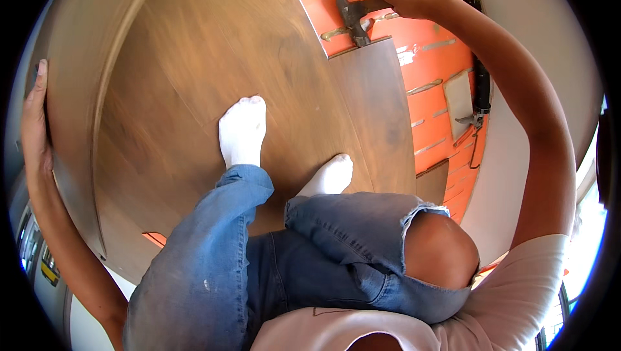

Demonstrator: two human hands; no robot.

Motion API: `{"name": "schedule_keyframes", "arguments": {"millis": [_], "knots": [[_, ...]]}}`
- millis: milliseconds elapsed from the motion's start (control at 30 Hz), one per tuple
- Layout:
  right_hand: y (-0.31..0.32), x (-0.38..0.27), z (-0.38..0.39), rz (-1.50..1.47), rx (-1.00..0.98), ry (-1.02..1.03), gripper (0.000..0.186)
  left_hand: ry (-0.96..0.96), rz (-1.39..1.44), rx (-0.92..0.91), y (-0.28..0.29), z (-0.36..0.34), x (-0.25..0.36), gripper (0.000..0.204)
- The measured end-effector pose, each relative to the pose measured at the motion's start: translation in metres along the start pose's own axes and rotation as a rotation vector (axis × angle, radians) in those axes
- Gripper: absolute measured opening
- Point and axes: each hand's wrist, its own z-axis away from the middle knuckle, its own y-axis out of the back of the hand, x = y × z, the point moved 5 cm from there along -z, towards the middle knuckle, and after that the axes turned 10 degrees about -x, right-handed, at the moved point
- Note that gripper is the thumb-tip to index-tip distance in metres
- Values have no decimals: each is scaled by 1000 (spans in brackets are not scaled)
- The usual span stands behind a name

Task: The person installs wood-look flooring planks. They apply adhesive from a bottle, position planks onto orange underlayment, use a hammer and a pull bar to fit pieces together, mark a plank with a pencil and square, and wipe the surface with a cloth.

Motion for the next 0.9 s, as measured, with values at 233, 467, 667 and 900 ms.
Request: {"name": "schedule_keyframes", "arguments": {"millis": [233,467,667,900], "knots": [[5,4,-4,-283,204,-74,21,70,-6,-110,1,1,-4,59],[17,-14,11,-118,-4,-30,22,-13,0,-74,-28,7,8,62],[-17,9,55,-742,201,-487,24,-8,-4,-96,-22,9,-1,61],[-108,-29,142,-1332,113,-883,30,-106,-81,-108,-42,14,25,51]]}}
